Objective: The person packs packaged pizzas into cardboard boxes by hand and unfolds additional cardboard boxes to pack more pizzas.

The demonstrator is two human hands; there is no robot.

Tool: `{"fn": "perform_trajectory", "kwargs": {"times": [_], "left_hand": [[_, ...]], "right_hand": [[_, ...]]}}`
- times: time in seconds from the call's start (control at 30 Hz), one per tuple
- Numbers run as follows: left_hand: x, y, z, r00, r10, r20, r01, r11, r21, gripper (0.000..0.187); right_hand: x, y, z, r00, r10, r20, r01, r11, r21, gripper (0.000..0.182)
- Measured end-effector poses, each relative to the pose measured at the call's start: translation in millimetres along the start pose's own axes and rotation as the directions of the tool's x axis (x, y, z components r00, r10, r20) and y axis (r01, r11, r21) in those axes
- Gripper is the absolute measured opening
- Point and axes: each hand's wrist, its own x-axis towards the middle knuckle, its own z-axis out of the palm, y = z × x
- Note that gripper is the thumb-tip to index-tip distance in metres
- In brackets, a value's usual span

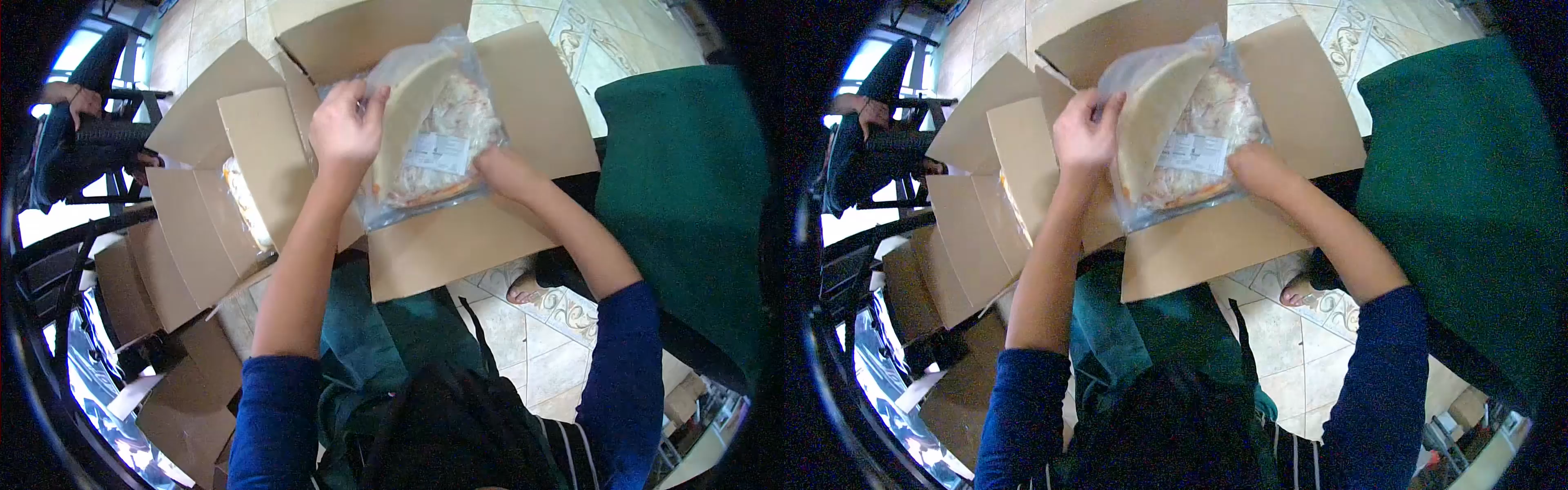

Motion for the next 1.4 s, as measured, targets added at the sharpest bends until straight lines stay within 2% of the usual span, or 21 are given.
{"fn": "perform_trajectory", "kwargs": {"times": [0.03,0.1,0.17,0.23,0.27,0.33,0.47,0.57,0.63,0.7,0.77,0.8,0.87,0.97,1.03,1.1,1.13,1.17,1.2,1.27,1.4], "left_hand": [[4,-7,4,0.998,0.023,-0.066,-0.029,0.995,-0.095,0.022],[6,-16,6,0.989,0.040,-0.139,-0.066,0.981,-0.182,0.023],[7,-19,7,0.985,0.054,-0.162,-0.081,0.982,-0.169,0.021],[8,-18,4,0.987,0.067,-0.145,-0.084,0.989,-0.118,0.020],[9,-15,4,0.989,0.081,-0.123,-0.091,0.993,-0.072,0.020],[8,-11,2,0.989,0.084,-0.122,-0.096,0.991,-0.094,0.020],[12,-16,4,0.986,0.035,-0.164,-0.071,0.973,-0.218,0.019],[9,-13,7,0.989,0.094,-0.116,-0.112,0.981,-0.161,0.019],[7,-12,6,0.984,0.154,-0.094,-0.165,0.978,-0.129,0.020],[8,-15,6,0.972,0.225,-0.067,-0.231,0.968,-0.095,0.020],[10,-17,7,0.991,0.088,-0.102,-0.107,0.975,-0.194,0.018],[10,-14,9,0.985,0.117,-0.125,-0.138,0.975,-0.173,0.017],[3,-10,8,0.985,0.158,-0.062,-0.164,0.981,-0.102,0.017],[4,-13,5,0.981,0.193,-0.003,-0.193,0.981,-0.019,0.015],[0,-11,8,0.985,0.170,0.001,-0.170,0.985,-0.023,0.014],[-10,2,14,0.976,0.192,0.105,-0.190,0.981,-0.023,0.007],[-20,16,19,0.955,0.187,0.232,-0.198,0.980,0.026,0.007],[-30,27,28,0.920,0.277,0.278,-0.267,0.961,-0.071,0.009],[-41,36,39,0.874,0.368,0.317,-0.328,0.929,-0.172,0.012],[-68,41,75,0.762,0.465,0.450,-0.504,0.863,-0.037,0.018],[-95,38,120,0.671,0.422,0.610,-0.547,0.837,0.023,0.021]], "right_hand": [[9,-16,-12,0.993,-0.098,0.066,0.095,0.994,0.050,0.010],[26,-59,-15,0.918,-0.374,-0.133,0.393,0.902,0.179,0.008],[50,-92,19,0.742,-0.611,-0.277,0.663,0.729,0.170,0.009],[69,-112,49,0.712,-0.662,-0.235,0.678,0.735,-0.015,0.011],[74,-112,59,0.713,-0.661,-0.235,0.677,0.736,-0.017,0.011],[86,-112,64,0.780,-0.618,-0.097,0.623,0.782,0.027,0.014],[90,-112,78,0.747,-0.602,-0.282,0.640,0.766,0.061,0.016],[84,-113,88,0.798,-0.493,-0.346,0.560,0.819,0.124,0.017],[89,-119,87,0.858,-0.455,-0.238,0.481,0.875,0.061,0.013],[88,-117,100,0.894,-0.384,-0.232,0.417,0.901,0.118,0.013],[71,-114,92,0.778,-0.397,-0.486,0.516,0.846,0.135,0.014],[72,-113,87,0.778,-0.400,-0.485,0.515,0.848,0.126,0.014],[73,-121,80,0.951,-0.288,-0.116,0.307,0.927,0.215,0.013],[52,-105,63,0.956,-0.206,-0.210,0.260,0.926,0.275,0.014],[13,-77,17,0.947,0.174,-0.269,0.074,0.698,0.713,0.015],[-13,-14,17,0.852,0.418,-0.316,-0.055,0.671,0.740,0.012],[-26,16,10,0.816,0.566,-0.117,-0.301,0.589,0.750,0.010],[-35,36,5,0.719,0.691,0.074,-0.526,0.473,0.707,0.009],[-42,43,6,0.717,0.693,0.073,-0.528,0.472,0.706,0.009],[-48,53,15,0.662,0.696,0.278,-0.387,0.000,0.922,0.007],[-45,52,26,0.630,0.733,0.255,-0.503,0.135,0.854,0.008]]}}
